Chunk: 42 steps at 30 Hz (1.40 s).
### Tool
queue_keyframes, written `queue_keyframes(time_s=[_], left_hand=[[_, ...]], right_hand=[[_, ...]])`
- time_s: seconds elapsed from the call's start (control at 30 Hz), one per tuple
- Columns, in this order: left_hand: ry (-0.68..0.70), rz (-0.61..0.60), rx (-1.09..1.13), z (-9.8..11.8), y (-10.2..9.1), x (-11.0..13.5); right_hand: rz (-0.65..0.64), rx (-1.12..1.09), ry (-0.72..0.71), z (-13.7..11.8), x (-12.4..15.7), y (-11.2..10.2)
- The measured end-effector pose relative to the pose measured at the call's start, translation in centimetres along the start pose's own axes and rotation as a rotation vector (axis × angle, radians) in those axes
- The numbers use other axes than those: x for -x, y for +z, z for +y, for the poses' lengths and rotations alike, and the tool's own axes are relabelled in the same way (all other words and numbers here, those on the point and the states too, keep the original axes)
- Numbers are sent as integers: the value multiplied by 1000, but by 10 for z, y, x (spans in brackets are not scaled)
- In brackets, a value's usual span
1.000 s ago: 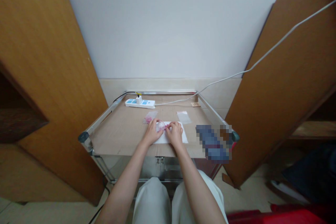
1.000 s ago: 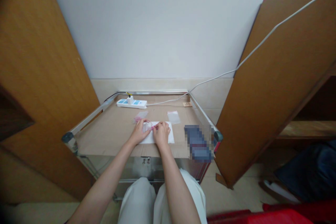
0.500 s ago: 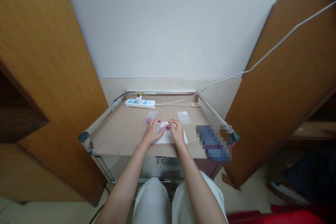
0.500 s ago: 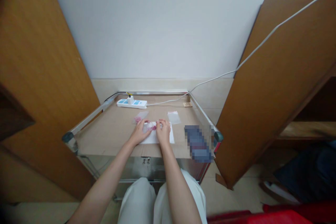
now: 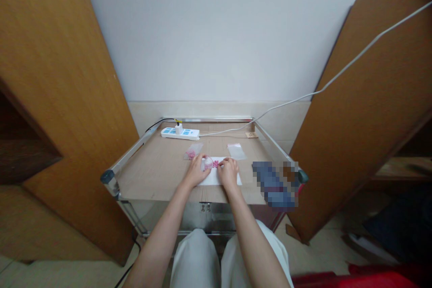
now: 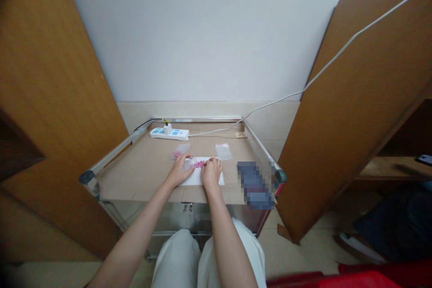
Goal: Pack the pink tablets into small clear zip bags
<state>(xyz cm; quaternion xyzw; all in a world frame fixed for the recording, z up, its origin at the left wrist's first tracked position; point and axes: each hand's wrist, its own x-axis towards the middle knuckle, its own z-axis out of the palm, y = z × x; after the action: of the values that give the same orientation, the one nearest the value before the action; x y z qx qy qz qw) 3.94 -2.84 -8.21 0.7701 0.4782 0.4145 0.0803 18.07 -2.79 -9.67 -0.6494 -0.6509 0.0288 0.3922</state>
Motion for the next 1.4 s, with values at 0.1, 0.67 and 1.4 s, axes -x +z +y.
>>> queue_keyframes(time_s=[0.1,0.67,1.4], left_hand=[[4,3,2,0,0,0],[2,8,7,-3,2,1],[-163,96,262,-4,6,-1]], right_hand=[[30,-5,-23,3,-1,3],[129,-476,-42,-8,-7,-8],[32,-464,-157,-18,-2,-9]])
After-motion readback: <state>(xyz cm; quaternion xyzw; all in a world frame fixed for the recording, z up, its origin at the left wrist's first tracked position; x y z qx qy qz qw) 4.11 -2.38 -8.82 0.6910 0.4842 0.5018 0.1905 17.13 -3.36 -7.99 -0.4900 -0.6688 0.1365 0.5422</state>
